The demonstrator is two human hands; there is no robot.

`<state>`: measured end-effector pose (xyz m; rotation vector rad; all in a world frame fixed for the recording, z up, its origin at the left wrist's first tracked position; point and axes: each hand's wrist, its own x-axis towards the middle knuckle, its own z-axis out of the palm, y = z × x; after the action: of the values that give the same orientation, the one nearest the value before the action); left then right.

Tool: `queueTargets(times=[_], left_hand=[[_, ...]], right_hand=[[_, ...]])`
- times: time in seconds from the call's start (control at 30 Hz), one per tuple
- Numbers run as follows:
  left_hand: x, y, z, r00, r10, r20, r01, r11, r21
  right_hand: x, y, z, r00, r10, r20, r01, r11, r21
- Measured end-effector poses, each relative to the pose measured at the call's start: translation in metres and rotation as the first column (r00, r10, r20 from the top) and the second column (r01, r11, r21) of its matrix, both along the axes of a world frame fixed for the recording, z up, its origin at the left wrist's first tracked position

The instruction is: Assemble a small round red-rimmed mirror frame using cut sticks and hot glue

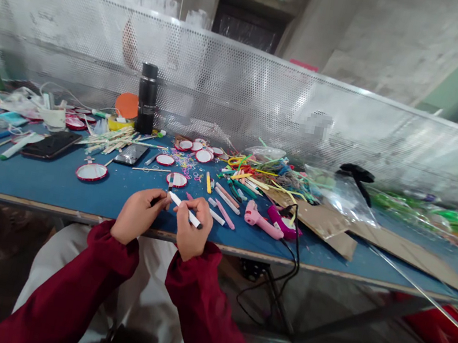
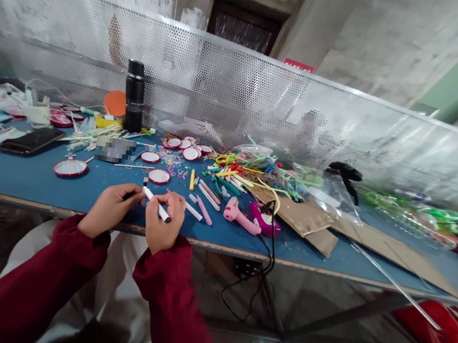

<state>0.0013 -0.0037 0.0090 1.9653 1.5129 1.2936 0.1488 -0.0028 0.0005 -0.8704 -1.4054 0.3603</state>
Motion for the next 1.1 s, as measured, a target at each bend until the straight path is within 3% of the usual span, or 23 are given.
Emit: queueTargets(times=[1.1], left_hand=[[0.0000,-0.0012,0.0008,1.000,0.018,0.014,-0.018,1.000,-0.010]], right_hand=[[-0.0007,-0.0010,-0.0005,0.999,-0.040,-0.027,0.040,0.999,0.014]])
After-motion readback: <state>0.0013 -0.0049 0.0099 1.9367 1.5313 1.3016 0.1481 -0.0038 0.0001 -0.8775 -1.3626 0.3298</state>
